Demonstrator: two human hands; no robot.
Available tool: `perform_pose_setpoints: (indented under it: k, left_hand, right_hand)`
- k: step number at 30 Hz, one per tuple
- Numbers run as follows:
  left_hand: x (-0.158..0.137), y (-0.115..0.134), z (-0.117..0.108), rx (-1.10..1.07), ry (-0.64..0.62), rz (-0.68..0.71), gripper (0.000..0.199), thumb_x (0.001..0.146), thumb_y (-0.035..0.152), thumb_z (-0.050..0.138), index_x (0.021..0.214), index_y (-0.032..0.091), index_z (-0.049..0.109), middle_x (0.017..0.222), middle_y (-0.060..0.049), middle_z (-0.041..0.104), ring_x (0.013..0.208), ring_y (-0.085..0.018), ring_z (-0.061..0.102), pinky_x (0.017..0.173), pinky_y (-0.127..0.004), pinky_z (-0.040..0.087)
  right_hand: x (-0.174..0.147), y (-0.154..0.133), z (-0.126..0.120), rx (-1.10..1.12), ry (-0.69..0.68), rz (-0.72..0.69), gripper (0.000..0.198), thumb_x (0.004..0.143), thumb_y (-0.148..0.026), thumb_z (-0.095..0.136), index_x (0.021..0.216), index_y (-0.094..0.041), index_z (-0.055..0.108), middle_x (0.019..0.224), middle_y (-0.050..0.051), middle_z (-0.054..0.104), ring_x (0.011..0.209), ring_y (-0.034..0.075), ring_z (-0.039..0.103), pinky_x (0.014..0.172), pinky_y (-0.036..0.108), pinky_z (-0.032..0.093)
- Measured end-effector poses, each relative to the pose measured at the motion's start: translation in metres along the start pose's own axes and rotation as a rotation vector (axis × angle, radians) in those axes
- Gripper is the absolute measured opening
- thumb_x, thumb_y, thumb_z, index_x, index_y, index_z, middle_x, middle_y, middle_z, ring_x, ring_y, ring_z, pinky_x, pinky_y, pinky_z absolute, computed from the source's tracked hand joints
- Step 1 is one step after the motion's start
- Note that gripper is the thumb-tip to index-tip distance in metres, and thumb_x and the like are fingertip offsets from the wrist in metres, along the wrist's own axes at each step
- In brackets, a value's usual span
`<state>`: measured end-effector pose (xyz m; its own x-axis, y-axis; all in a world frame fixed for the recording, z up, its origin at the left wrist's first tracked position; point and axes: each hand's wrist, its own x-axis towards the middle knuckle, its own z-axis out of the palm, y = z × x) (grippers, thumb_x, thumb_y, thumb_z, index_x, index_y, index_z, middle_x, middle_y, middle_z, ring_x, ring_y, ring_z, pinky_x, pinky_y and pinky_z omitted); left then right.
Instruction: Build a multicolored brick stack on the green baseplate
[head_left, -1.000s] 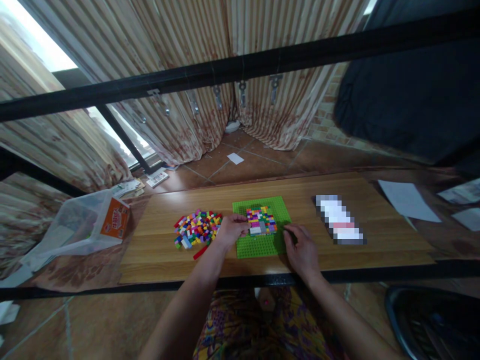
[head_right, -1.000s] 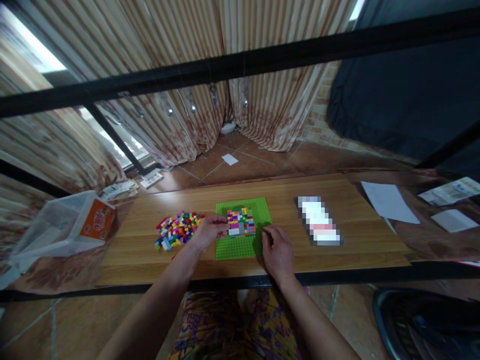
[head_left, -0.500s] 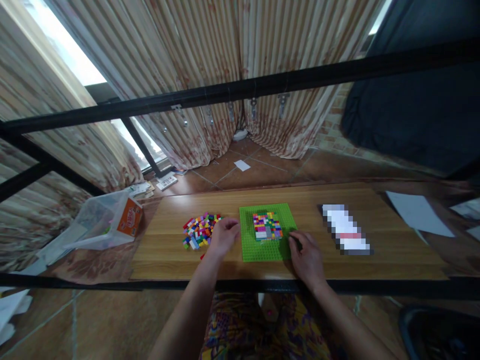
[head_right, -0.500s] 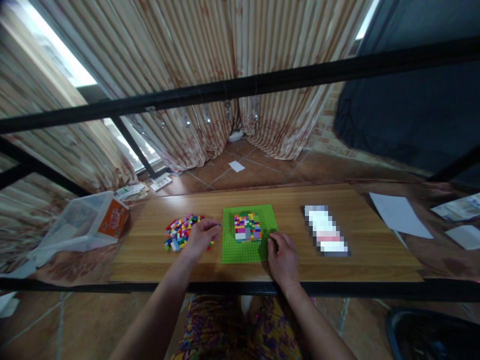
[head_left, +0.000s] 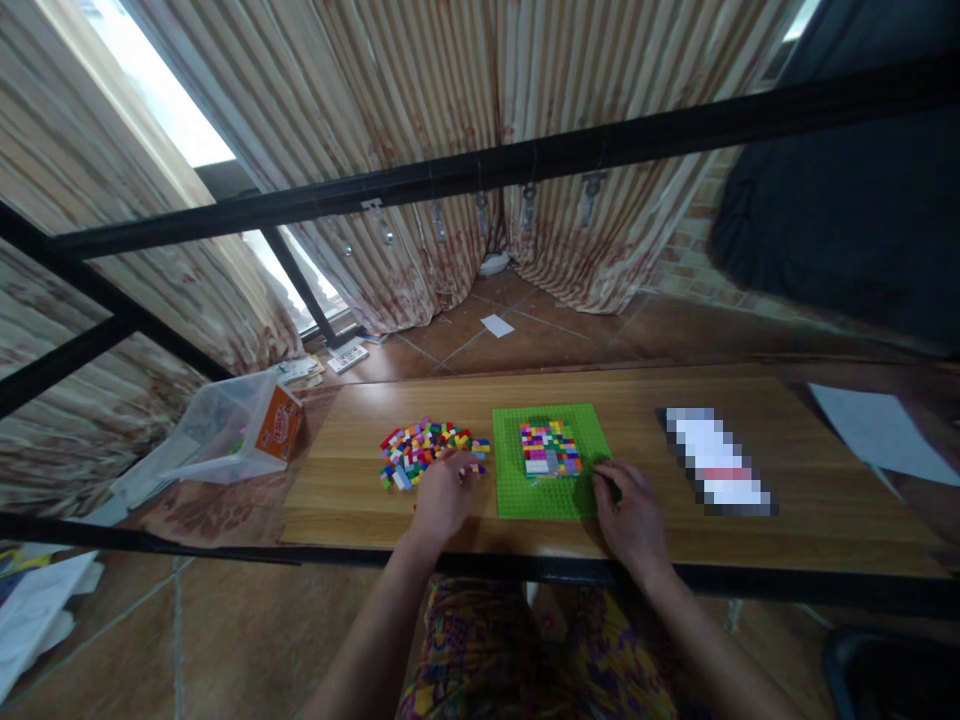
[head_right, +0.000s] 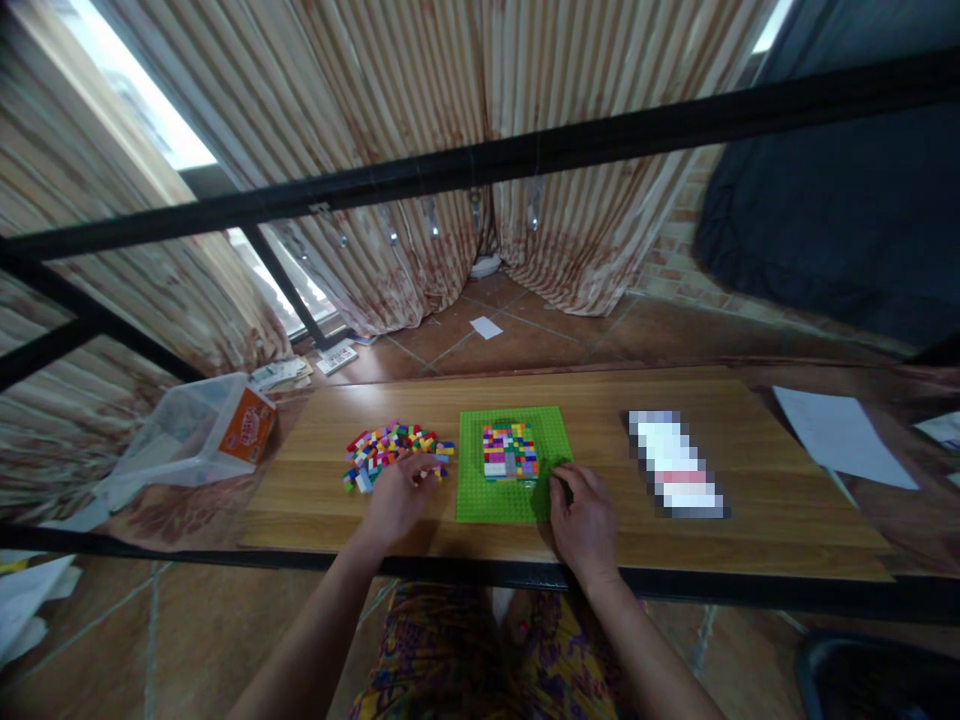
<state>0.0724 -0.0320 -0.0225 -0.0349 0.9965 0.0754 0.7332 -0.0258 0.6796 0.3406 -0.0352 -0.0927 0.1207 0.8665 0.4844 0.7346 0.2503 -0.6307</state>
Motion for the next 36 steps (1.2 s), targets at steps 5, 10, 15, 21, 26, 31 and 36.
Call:
perform_pose_setpoints:
  k: [5,10,15,21,26,31,36]
  left_hand:
    - [0.005,0.012,0.012,0.409,-0.083,0.103,0.019,0.082,0.012,0.053,0.087,0.019,0.069,0.096,-0.009,0.065,0.093,-0.022,0.06,0.084,-0.032,0.046]
    - [0.007,0.005,0.015,0.37,-0.073,0.096,0.018,0.084,0.012,0.051,0.081,0.019,0.067,0.092,-0.007,0.064,0.089,-0.019,0.061,0.081,-0.029,0.047]
    - [0.005,-0.002,0.007,0.291,-0.003,0.049,0.02,0.089,0.015,0.047,0.099,0.017,0.065,0.099,-0.008,0.066,0.087,-0.018,0.063,0.079,-0.028,0.048]
    - [-0.007,-0.01,-0.006,0.244,-0.012,0.03,0.024,0.091,0.013,0.04,0.094,0.018,0.064,0.096,-0.007,0.067,0.088,-0.018,0.063,0.08,-0.028,0.047]
    - [-0.021,-0.002,-0.002,0.453,-0.097,0.017,0.011,0.084,0.019,0.054,0.091,0.019,0.062,0.099,-0.009,0.064,0.096,-0.023,0.061,0.083,-0.032,0.046]
    - [-0.018,0.006,0.006,0.545,-0.091,-0.015,0.014,0.085,0.018,0.052,0.095,0.018,0.061,0.1,-0.01,0.063,0.097,-0.024,0.059,0.083,-0.033,0.046]
    - [-0.019,0.001,0.012,0.501,-0.099,0.076,0.021,0.088,0.011,0.045,0.098,0.018,0.062,0.102,-0.009,0.065,0.1,-0.023,0.058,0.087,-0.034,0.045]
  right_hand:
    - [-0.001,0.001,0.001,-0.008,0.007,-0.008,0.028,0.091,-0.037,0.047,0.092,-0.017,0.067,0.098,0.014,0.067,0.093,0.026,0.061,0.085,0.044,0.05]
    - [0.0,0.0,0.0,-0.003,0.004,-0.003,0.027,0.09,-0.035,0.048,0.09,-0.016,0.068,0.097,0.014,0.067,0.093,0.026,0.061,0.085,0.044,0.05]
    - [0.0,0.0,0.0,-0.001,0.001,-0.006,0.027,0.09,-0.034,0.048,0.089,-0.017,0.068,0.097,0.013,0.067,0.093,0.026,0.06,0.085,0.043,0.05]
    - [-0.001,0.001,0.001,0.023,0.003,0.002,0.028,0.091,-0.036,0.047,0.089,-0.018,0.069,0.098,0.012,0.067,0.093,0.025,0.06,0.086,0.044,0.049]
    - [-0.001,0.001,0.0,0.003,-0.004,-0.003,0.028,0.09,-0.036,0.048,0.088,-0.018,0.069,0.097,0.013,0.067,0.093,0.026,0.06,0.085,0.043,0.049]
    - [-0.001,0.001,0.001,-0.002,-0.005,-0.003,0.029,0.09,-0.036,0.048,0.088,-0.017,0.069,0.097,0.013,0.067,0.092,0.025,0.06,0.085,0.043,0.05]
    - [-0.001,0.003,0.001,0.002,0.001,-0.011,0.029,0.091,-0.037,0.047,0.087,-0.018,0.069,0.097,0.013,0.067,0.092,0.026,0.061,0.085,0.044,0.05]
